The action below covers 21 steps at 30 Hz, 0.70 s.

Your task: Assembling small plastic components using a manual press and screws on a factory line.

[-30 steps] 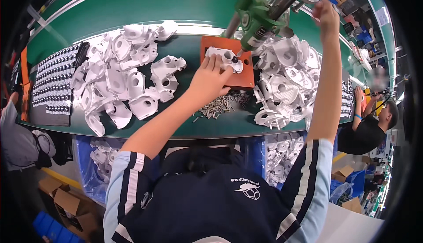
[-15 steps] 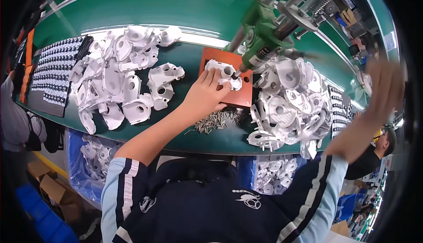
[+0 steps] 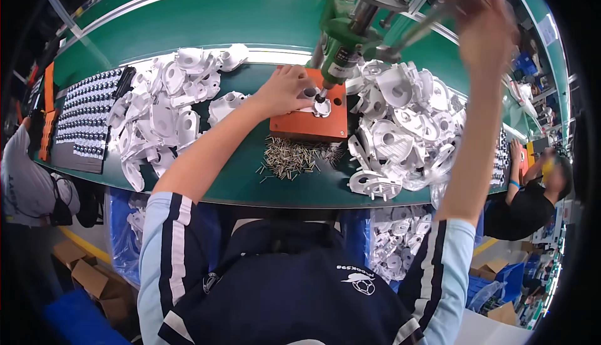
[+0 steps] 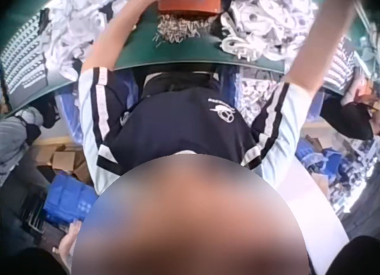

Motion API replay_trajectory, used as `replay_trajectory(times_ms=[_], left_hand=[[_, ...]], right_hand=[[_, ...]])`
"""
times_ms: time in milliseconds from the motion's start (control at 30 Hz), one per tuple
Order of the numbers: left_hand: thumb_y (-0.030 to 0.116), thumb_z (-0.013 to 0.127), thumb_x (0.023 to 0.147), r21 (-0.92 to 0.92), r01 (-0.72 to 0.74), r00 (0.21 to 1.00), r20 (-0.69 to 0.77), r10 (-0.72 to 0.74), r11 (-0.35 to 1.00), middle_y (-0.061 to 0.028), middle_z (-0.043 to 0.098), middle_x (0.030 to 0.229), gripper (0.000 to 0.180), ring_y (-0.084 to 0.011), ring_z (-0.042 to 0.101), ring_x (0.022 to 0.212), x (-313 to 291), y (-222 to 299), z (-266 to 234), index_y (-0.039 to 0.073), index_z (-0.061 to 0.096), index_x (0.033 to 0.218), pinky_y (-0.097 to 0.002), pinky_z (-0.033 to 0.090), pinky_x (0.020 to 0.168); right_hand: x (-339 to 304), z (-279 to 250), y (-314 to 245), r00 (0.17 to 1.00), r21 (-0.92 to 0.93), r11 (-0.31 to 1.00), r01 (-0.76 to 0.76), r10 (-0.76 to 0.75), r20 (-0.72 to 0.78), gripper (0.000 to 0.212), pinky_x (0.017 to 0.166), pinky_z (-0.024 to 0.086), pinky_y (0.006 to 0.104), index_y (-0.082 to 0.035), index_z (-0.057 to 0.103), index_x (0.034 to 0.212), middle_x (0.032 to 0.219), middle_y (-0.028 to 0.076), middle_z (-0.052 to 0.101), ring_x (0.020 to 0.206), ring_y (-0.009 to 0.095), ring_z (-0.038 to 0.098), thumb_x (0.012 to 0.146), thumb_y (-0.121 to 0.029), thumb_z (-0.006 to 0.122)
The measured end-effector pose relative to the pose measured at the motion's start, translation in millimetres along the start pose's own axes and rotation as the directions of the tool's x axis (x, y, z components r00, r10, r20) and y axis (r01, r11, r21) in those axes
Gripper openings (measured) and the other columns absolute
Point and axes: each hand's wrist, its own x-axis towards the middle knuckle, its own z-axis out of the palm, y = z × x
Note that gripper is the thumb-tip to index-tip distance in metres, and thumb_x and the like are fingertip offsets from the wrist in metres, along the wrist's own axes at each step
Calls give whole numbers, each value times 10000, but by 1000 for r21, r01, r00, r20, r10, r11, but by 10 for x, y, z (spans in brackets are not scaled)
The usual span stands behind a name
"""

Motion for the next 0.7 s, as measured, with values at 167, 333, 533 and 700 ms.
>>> replay_trajectory(times_ms=[167, 333, 533, 700], left_hand=[[368, 611, 759, -3, 46, 939, 341, -42, 999, -148, 478, 1172, 476, -302, 515, 1074, 188, 125, -108, 74, 500, 1117, -405, 382, 940], [395, 591, 764, 114, -25, 946, 323, -14, 993, -162, 532, 1055, 466, -331, 606, 889, 226, 186, -385, 105, 512, 1121, -402, 489, 771], [368, 688, 736, 7, 171, 975, 144, -170, 985, -192, 562, 923, 401, -359, 611, 844, 110, -159, -642, 109, 586, 1024, -422, 493, 737], [416, 751, 647, 124, 483, 875, -82, -476, 867, -250, 593, 1012, 632, -401, 587, 935, 359, -756, -719, 67, 461, 1088, -423, 489, 773]], right_hand=[[455, 424, 826, 862, 201, 846, -493, 506, -17, 520, 852, 418, 445, -193, 459, 1267, 1193, 113, 544, 1049, 240, 528, 855, -507, 500], [-381, -28, 947, 955, -210, 932, -295, 284, -84, 467, 803, 430, 300, -44, 463, 1233, 1127, 102, 579, 936, 193, 567, 891, -358, 514], [-1109, -175, 941, 983, -774, 623, -114, 186, 5, 318, 871, 432, 316, -48, 557, 1115, 1081, 71, 599, 992, 197, 550, 809, -110, 614], [-1011, -332, 1073, 885, -673, 598, -436, 421, -200, 236, 752, 467, 346, -44, 601, 1030, 976, 122, 642, 843, 274, 607, 832, -174, 608]])
